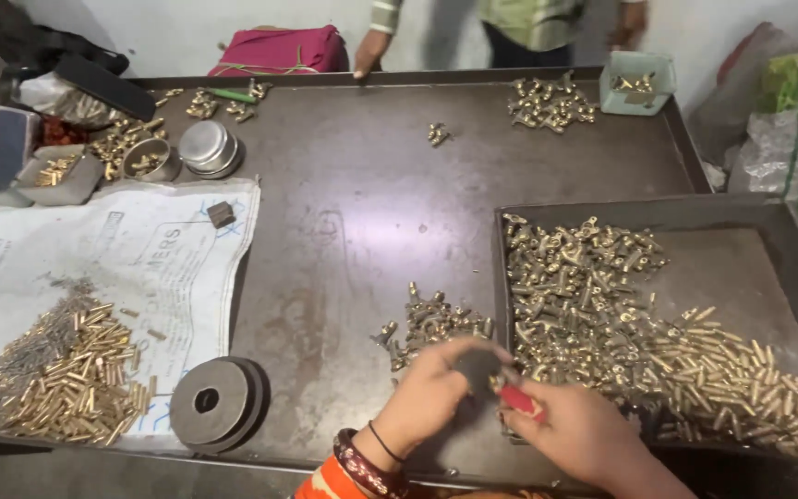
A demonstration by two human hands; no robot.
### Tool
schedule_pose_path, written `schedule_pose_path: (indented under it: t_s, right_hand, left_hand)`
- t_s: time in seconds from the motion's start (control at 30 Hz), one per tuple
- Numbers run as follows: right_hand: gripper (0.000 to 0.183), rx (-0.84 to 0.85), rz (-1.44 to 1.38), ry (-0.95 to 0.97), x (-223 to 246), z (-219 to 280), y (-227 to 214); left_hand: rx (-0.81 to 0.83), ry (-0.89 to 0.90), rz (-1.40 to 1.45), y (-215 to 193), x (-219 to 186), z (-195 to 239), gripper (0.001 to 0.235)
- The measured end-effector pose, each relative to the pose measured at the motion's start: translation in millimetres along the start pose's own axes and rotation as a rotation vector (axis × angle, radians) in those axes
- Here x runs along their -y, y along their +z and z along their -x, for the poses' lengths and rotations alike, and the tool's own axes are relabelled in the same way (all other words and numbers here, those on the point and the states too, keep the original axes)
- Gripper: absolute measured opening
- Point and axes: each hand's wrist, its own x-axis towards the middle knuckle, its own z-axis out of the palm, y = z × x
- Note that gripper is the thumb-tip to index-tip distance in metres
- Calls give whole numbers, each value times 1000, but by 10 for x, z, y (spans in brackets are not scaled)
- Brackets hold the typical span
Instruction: Filing and smoothing small brass metal components at a workbench.
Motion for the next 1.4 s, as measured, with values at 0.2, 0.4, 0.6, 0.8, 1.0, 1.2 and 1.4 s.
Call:
schedule_pose_path:
  t_s: [0.2,0.4,0.6,0.8,1.0,1.2,1.4]
  right_hand:
    - [25,-302,219,-322,458,82,529]
    - [19,897,-998,-575,244,-30,590]
    - [21,94,-197,-262,171,-208,676]
    - [18,567,-848,-412,-229,-307,416]
    - [22,448,-477,-248,-675,-565,256]
    - [43,-384,134,-73,-332,-611,-291]
    - [31,-309,15,-102,-767,-992,28]
  left_hand:
    - [-460,-257,502,157,-469,25,29]
    - [293,-85,546,-1,-464,172,32]
    - [-443,-146,339,186,-171,-4,34]
    - [-88,96,308,234,-200,4,50]
    - [-334,25,-91,187,49,-54,38]
    - [-241,344,-480,127,188,-156,22]
    - [-264,-76,-604,-90,457,-163,30]
